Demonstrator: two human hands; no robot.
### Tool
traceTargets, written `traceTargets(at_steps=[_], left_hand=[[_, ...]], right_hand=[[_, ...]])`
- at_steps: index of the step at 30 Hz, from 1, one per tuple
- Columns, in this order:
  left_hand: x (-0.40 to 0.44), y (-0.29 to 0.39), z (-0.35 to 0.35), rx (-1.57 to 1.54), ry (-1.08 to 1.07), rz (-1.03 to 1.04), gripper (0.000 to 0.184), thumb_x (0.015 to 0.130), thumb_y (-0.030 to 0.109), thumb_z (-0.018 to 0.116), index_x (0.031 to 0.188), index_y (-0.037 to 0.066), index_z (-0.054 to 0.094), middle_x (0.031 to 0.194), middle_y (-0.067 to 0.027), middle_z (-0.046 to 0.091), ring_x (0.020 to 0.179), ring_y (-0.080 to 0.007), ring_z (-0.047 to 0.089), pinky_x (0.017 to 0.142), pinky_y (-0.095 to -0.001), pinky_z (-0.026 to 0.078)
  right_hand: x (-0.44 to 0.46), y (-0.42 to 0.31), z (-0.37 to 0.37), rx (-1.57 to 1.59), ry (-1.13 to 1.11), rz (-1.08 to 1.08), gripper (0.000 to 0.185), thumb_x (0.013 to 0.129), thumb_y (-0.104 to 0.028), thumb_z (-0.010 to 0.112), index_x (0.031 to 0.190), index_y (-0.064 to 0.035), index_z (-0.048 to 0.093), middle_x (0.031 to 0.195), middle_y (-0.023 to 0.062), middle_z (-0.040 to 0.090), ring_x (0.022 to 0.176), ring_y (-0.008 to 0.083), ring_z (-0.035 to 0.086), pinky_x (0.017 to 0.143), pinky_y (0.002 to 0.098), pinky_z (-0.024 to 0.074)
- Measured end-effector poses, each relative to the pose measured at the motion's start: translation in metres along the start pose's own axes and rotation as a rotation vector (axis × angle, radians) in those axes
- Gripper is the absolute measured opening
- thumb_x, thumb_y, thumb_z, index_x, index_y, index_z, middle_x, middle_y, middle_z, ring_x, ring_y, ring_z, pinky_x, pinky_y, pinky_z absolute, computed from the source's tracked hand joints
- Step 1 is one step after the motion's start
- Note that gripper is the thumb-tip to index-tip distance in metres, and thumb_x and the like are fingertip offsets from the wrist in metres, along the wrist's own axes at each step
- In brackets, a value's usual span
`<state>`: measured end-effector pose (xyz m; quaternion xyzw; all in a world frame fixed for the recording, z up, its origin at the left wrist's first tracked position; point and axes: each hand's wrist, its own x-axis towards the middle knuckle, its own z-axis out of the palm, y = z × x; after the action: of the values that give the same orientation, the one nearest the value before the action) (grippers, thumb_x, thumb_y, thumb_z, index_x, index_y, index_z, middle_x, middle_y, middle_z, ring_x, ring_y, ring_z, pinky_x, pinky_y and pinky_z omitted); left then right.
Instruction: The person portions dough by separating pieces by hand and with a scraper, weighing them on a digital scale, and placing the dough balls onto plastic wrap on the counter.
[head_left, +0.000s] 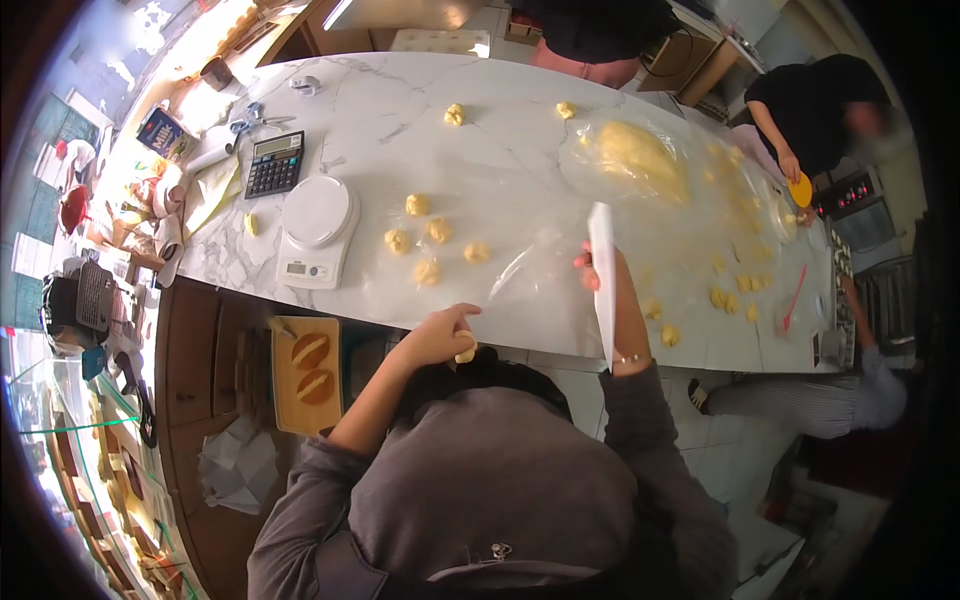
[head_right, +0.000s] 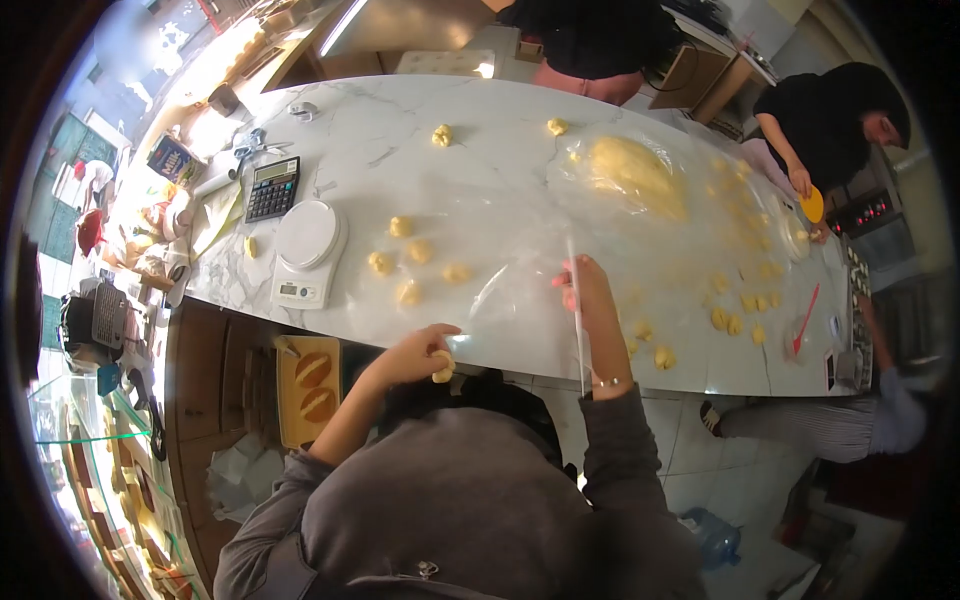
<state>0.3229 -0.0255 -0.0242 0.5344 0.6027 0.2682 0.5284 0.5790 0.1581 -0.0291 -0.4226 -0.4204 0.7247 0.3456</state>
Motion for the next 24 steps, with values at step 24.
traceTargets(at_steps=[24], left_hand=[[0.069, -0.016, 0.045, 0.697, 0.563, 0.491, 0.044, 0.079, 0.016, 0.056, 0.12, 0.003, 0.049, 0.127, -0.017, 0.045, 0.114, -0.0331, 0.042, 0.096, -0.0478, 0.033]], right_hand=[[-0.114, 0.045, 0.0, 0.936, -0.237, -0.177, 0.034, 0.098, -0.021, 0.029, 0.113, 0.0004, 0.051, 0.116, 0.0183, 0.055, 0.05, 0.0099, 0.045, 0.049, 0.0211, 0.0379]])
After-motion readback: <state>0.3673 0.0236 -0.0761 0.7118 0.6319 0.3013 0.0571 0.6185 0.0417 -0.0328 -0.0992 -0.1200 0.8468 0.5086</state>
